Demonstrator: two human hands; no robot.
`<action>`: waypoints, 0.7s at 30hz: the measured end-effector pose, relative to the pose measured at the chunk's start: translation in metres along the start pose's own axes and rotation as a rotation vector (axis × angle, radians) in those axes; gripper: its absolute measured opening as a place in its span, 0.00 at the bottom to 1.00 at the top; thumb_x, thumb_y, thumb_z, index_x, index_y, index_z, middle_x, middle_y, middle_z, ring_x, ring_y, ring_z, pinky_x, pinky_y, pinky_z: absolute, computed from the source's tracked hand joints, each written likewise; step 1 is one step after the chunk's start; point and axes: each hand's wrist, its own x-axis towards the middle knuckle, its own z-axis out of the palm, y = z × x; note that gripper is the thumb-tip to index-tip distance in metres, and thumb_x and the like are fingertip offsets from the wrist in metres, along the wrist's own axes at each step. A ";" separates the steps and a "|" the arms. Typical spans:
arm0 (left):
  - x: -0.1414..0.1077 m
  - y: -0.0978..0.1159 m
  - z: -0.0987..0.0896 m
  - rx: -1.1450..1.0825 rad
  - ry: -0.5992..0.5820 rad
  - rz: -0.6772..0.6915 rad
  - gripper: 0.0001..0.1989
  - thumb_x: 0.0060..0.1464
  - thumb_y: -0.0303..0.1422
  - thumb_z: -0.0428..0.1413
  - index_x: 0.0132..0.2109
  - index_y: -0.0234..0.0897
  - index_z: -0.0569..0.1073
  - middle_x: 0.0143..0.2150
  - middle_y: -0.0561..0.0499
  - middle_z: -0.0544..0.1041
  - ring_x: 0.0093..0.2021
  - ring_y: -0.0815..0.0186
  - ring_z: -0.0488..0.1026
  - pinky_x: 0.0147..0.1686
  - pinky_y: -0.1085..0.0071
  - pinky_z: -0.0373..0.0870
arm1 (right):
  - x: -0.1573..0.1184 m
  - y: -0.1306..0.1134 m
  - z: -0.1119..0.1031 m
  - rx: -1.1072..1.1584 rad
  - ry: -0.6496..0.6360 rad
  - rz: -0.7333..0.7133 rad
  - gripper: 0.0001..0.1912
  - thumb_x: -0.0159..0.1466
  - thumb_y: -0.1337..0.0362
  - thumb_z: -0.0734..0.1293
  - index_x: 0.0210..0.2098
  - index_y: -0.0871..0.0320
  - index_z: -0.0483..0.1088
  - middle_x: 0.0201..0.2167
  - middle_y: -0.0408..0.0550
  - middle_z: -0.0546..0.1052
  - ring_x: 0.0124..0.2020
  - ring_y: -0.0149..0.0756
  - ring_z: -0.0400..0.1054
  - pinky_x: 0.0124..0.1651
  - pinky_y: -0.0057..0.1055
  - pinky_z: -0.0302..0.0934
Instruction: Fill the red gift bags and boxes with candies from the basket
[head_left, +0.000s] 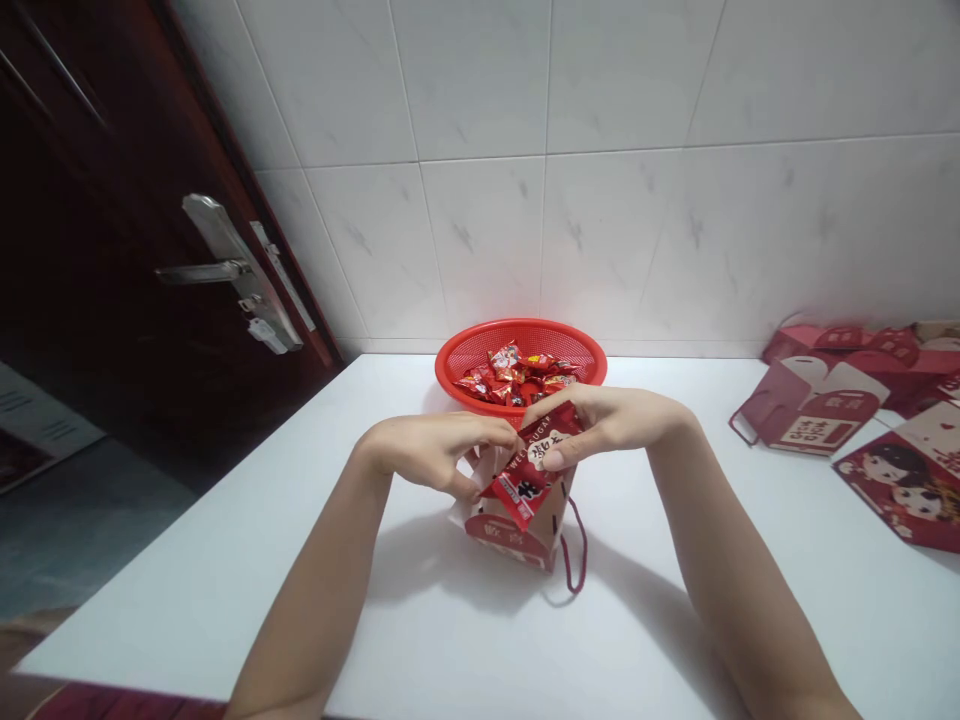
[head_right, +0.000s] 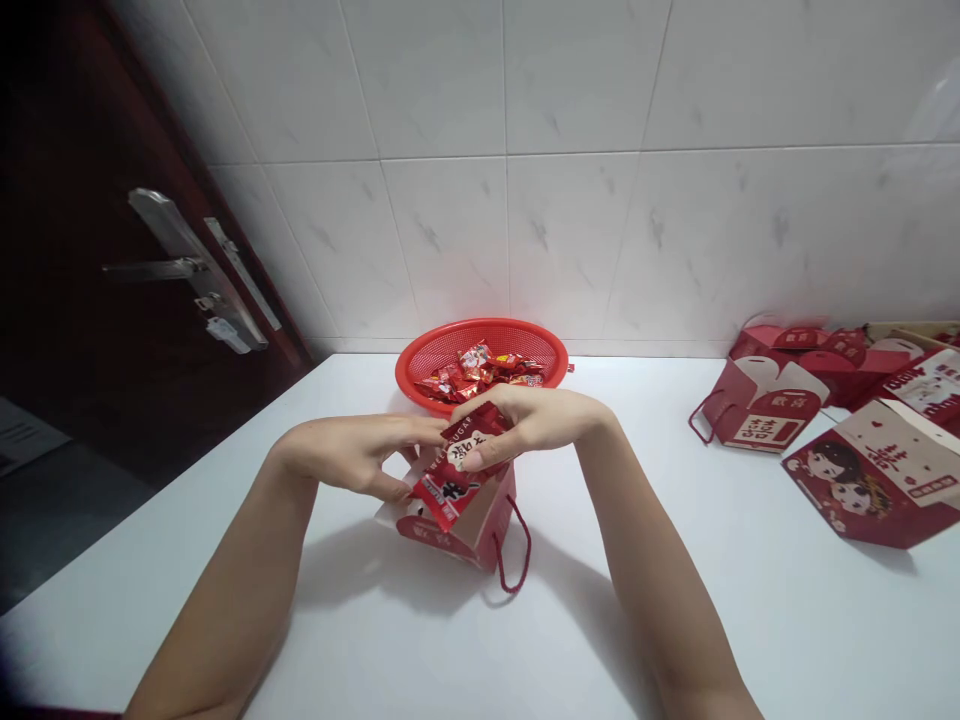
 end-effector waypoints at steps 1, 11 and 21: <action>-0.001 0.000 0.000 0.029 0.017 -0.015 0.22 0.42 0.26 0.60 0.48 0.40 0.78 0.49 0.48 0.78 0.45 0.58 0.75 0.42 0.71 0.70 | -0.002 -0.001 0.000 -0.055 0.012 0.031 0.15 0.64 0.59 0.70 0.48 0.58 0.77 0.34 0.44 0.78 0.34 0.32 0.70 0.34 0.25 0.65; -0.006 0.012 0.008 0.173 0.039 -0.057 0.31 0.43 0.27 0.60 0.58 0.42 0.74 0.54 0.48 0.78 0.50 0.57 0.74 0.44 0.72 0.68 | -0.005 -0.004 0.007 -0.314 -0.010 0.008 0.12 0.64 0.61 0.69 0.45 0.57 0.79 0.33 0.44 0.80 0.31 0.31 0.69 0.32 0.24 0.61; -0.007 0.020 0.013 0.222 0.023 -0.049 0.25 0.45 0.28 0.58 0.53 0.40 0.76 0.51 0.48 0.78 0.46 0.57 0.74 0.42 0.71 0.67 | 0.000 -0.009 0.014 -0.371 -0.005 0.087 0.09 0.63 0.63 0.69 0.41 0.57 0.78 0.28 0.42 0.78 0.27 0.30 0.67 0.27 0.24 0.57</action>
